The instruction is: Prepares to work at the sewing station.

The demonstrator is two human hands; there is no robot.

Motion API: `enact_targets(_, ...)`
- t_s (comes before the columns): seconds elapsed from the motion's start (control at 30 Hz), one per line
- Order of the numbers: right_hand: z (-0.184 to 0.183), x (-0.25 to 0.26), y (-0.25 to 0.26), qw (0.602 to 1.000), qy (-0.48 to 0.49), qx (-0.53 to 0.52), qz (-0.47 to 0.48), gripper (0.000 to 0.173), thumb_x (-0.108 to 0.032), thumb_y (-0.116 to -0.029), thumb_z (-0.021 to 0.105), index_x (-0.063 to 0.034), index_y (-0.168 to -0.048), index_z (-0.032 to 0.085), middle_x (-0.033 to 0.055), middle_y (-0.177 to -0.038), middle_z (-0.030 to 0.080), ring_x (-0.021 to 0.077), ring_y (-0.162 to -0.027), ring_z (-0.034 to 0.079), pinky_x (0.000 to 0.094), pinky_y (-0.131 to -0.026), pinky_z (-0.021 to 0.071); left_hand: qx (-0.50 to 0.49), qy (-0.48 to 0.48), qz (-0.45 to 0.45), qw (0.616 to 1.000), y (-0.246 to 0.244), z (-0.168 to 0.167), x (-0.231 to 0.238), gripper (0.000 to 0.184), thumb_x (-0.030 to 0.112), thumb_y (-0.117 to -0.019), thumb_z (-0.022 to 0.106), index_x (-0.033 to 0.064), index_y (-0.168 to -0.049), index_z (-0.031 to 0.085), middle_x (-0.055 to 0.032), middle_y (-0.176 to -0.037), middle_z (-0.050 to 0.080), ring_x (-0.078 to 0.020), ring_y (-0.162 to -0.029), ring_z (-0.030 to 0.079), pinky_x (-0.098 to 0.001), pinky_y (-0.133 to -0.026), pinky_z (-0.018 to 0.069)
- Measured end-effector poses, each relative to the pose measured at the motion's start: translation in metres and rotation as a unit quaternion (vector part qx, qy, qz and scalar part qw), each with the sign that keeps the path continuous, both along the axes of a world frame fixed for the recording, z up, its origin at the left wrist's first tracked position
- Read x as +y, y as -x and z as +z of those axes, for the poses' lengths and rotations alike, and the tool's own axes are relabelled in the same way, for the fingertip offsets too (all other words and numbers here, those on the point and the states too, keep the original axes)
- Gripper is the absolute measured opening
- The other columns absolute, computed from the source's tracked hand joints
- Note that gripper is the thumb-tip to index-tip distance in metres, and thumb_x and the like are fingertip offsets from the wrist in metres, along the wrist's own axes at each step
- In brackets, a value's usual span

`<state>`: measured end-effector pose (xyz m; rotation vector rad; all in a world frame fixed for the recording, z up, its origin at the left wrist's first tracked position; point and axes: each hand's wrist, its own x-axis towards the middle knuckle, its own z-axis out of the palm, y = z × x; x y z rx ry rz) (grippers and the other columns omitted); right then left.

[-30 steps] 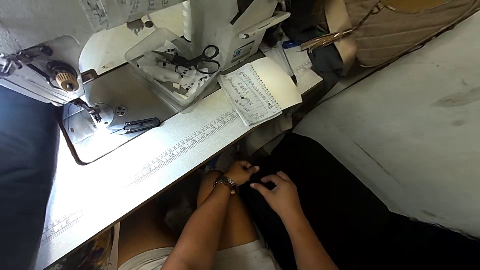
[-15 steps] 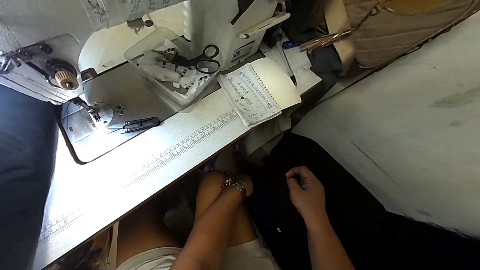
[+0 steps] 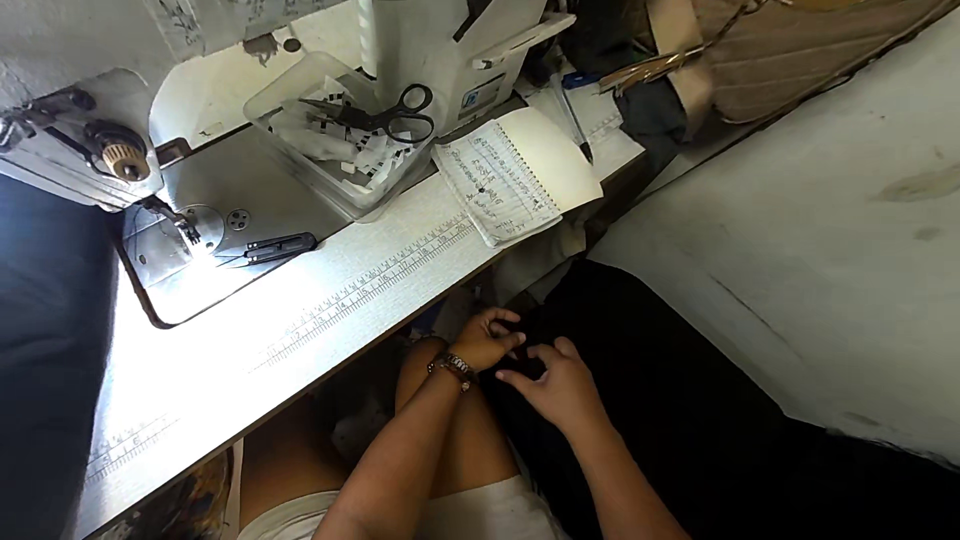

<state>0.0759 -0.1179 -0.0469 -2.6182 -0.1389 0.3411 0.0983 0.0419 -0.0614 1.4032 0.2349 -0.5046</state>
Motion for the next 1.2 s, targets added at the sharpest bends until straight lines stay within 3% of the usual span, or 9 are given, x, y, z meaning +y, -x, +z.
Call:
enact_targets(0.2, 0.007, -0.023, -0.007, 0.993, -0.037, -0.049, -0.104, 0.02, -0.011, -0.0999, 0.065, 0.0065, -0.108, 0.071, 0.027, -0.111, 0.069, 0.0436, -0.103, 0.067, 0.0652, -0.089, 0.0507, 0.047, -0.245, -0.16, 0.955, -0.009, 0.001, -0.004, 0.051, 0.009, -0.1045, 0.054, 0.0004, -0.152, 0.04, -0.0247, -0.142, 0.057, -0.0361, -0.128, 0.059, -0.053, -0.107, 0.0469)
enact_targets(0.43, 0.012, -0.047, -0.004, 0.972, -0.098, -0.066, -0.204, 0.018, -0.007, -0.0996, 0.064, 0.0025, -0.115, 0.064, 0.0194, -0.101, 0.067, 0.0271, -0.085, 0.064, 0.0488, -0.076, 0.0534, 0.094, -0.374, -0.377, 0.842, -0.017, 0.001, -0.025, 0.033, 0.017, -0.1033, 0.058, -0.0093, -0.122, 0.064, -0.0275, -0.128, 0.063, -0.0397, -0.119, 0.061, -0.0587, -0.099, 0.048)
enact_targets(0.53, 0.004, -0.049, -0.004, 0.972, -0.117, -0.083, -0.184, 0.02, -0.003, -0.0993, 0.061, -0.0004, -0.119, 0.059, 0.0176, -0.104, 0.066, 0.0248, -0.088, 0.064, 0.0458, -0.076, 0.053, 0.089, -0.349, -0.314, 0.878, -0.019, -0.002, -0.019, 0.035, 0.013, -0.0968, 0.066, -0.0075, -0.125, 0.062, -0.0269, -0.125, 0.064, -0.0394, -0.116, 0.063, -0.0585, -0.096, 0.0504)
enact_targets(0.67, 0.006, -0.037, 0.001, 0.987, -0.055, -0.122, -0.085, 0.022, 0.003, -0.0985, 0.051, 0.0013, -0.095, 0.073, 0.0224, -0.102, 0.067, 0.0378, -0.097, 0.064, 0.0569, -0.082, 0.0516, 0.057, -0.18, -0.139, 0.972, -0.02, -0.01, -0.008, 0.055, 0.0, -0.0934, 0.067, 0.0043, -0.146, 0.052, -0.0237, -0.139, 0.059, -0.0359, -0.125, 0.06, -0.0526, -0.102, 0.0496)
enact_targets(0.77, 0.004, -0.019, 0.003, 0.997, -0.036, -0.054, -0.04, 0.018, -0.011, -0.0925, 0.072, 0.0013, -0.106, 0.073, 0.0275, -0.115, 0.064, 0.0434, -0.106, 0.063, 0.0614, -0.086, 0.0533, 0.014, -0.084, -0.053, 0.995, -0.021, -0.011, -0.013, 0.051, 0.0, -0.0938, 0.07, 0.0052, -0.143, 0.055, -0.0219, -0.139, 0.059, -0.0323, -0.118, 0.062, -0.0483, -0.098, 0.0519)
enact_targets(0.83, -0.001, -0.005, 0.004, 0.999, -0.008, -0.011, -0.046, 0.044, -0.027, -0.0853, 0.085, 0.0039, -0.112, 0.069, 0.0315, -0.126, 0.057, 0.0452, -0.109, 0.062, 0.0603, -0.087, 0.0547, 0.005, -0.052, -0.029, 0.998, -0.022, -0.008, -0.019, 0.052, -0.001, -0.0935, 0.07, 0.0072, -0.143, 0.056, -0.0209, -0.128, 0.062, -0.0277, -0.103, 0.063, -0.0442, -0.087, 0.0533)
enact_targets(0.9, -0.007, -0.001, 0.001, 0.998, 0.025, -0.012, -0.054, 0.035, -0.02, -0.0891, 0.082, 0.0058, -0.109, 0.069, 0.0307, -0.121, 0.058, 0.0452, -0.104, 0.064, 0.0593, -0.086, 0.0559, 0.011, -0.044, -0.029, 0.999, -0.022, -0.006, -0.022, 0.051, -0.001, -0.0975, 0.064, 0.0079, -0.146, 0.052, -0.0201, -0.122, 0.062, -0.0241, -0.093, 0.064, -0.0393, -0.08, 0.0553)
enact_targets(1.03, -0.002, -0.02, -0.005, 0.994, -0.015, -0.037, -0.102, 0.021, -0.012, -0.0992, 0.067, 0.0071, -0.107, 0.071, 0.0284, -0.114, 0.067, 0.0448, -0.107, 0.065, 0.0649, -0.092, 0.0502, 0.047, -0.193, -0.163, 0.966, -0.017, -0.003, -0.015, 0.052, 0.004, -0.1009, 0.057, 0.0006, -0.151, 0.045, -0.0252, -0.139, 0.058, -0.0352, -0.125, 0.06, -0.0517, -0.104, 0.0485)
enact_targets(1.2, 0.005, -0.053, -0.008, 0.971, -0.078, -0.053, -0.218, 0.027, -0.019, -0.1, 0.069, 0.0046, -0.112, 0.068, 0.0234, -0.1, 0.067, 0.0341, -0.086, 0.062, 0.0563, -0.077, 0.05, 0.078, -0.345, -0.373, 0.858, -0.012, -0.005, -0.026, 0.038, 0.026, -0.1034, 0.06, -0.0096, -0.114, 0.067, -0.0277, -0.121, 0.065, -0.0389, -0.115, 0.064, -0.0579, -0.096, 0.0502)
